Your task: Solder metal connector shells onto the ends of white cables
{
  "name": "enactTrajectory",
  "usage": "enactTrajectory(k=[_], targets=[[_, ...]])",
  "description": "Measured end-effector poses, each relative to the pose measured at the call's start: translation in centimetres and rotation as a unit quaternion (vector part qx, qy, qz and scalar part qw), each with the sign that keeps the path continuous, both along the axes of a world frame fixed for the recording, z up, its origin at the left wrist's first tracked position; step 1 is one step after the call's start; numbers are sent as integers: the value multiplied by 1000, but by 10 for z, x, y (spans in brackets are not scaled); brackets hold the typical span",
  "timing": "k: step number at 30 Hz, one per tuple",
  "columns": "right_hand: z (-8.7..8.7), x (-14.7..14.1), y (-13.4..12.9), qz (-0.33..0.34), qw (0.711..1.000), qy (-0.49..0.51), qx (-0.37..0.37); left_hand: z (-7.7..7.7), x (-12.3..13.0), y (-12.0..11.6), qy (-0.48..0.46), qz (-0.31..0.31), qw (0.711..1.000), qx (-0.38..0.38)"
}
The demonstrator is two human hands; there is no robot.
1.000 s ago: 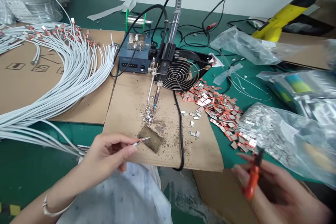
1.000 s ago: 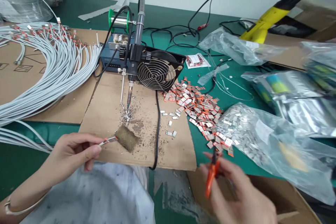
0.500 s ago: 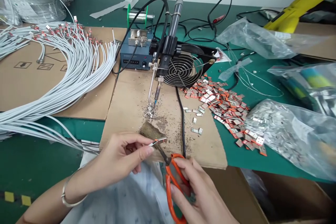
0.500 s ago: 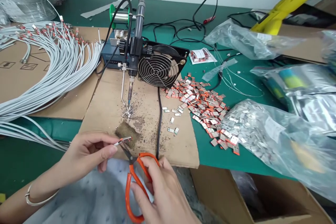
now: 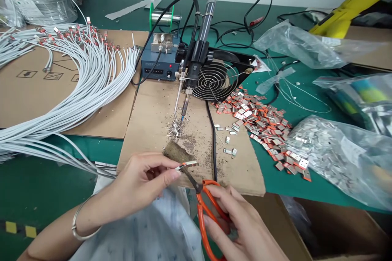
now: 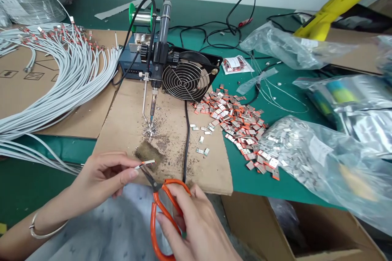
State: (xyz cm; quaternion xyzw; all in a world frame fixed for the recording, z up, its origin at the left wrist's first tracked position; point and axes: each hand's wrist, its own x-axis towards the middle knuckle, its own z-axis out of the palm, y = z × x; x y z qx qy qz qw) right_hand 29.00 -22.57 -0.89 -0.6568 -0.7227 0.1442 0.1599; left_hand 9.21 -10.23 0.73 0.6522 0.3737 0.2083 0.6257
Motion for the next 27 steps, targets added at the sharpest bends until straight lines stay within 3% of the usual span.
enactTrajectory(k=[9,13,17,21,27], targets=[[1,-3,3,-3,999,44,-5,1,1,0,18,-8,995,96],[1,-6,1,4,1000,12,19,2,3,-2,43,-29,989,140],[-7,-10,-3,16,997,-20,75,4,6,-5,83,-36,978,190],[-19,-17,-5,14,992,50,112,3,11,-6,76,-38,965,249],[-39,-31,1,-19,981,139,135,-3,14,-5,48,-18,975,217]])
